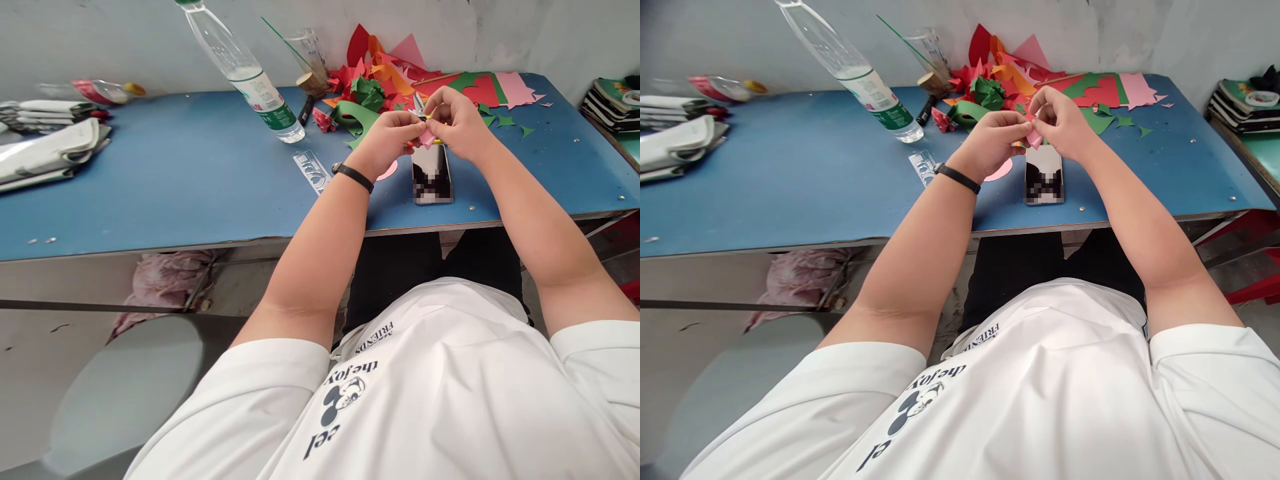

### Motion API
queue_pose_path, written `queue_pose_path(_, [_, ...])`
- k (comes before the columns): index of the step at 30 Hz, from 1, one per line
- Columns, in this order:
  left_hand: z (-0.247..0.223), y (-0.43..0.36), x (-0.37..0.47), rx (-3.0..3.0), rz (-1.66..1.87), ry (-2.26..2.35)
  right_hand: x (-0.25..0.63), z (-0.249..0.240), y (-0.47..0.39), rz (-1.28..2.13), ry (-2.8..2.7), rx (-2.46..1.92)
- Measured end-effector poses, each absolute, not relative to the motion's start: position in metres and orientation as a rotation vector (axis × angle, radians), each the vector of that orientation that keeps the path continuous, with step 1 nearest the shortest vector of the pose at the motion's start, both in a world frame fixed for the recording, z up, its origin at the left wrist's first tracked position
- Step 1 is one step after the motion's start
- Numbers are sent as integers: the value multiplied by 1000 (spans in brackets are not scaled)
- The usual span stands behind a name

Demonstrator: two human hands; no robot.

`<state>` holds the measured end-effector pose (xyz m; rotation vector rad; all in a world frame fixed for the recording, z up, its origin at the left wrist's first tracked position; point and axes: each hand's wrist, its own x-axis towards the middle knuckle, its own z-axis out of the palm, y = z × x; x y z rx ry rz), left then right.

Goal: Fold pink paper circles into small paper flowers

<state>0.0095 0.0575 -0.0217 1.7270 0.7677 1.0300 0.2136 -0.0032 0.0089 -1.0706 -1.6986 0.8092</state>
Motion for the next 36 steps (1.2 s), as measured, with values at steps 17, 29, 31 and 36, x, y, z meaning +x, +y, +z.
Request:
queue_pose_path(17, [7,18,8,1647,914,921,218,6,-3,866,-1660,-987])
queue_pose_path(29, [-1,27,9,1609,916,890,211,4,2,756,-1662,-1103])
queue_pose_path(31, [-1,27,8,1608,918,884,210,5,2,731,-1661,-1123])
queue_pose_path(36, [-1,27,8,1653,955,861,214,3,6,713,-1660,-1112])
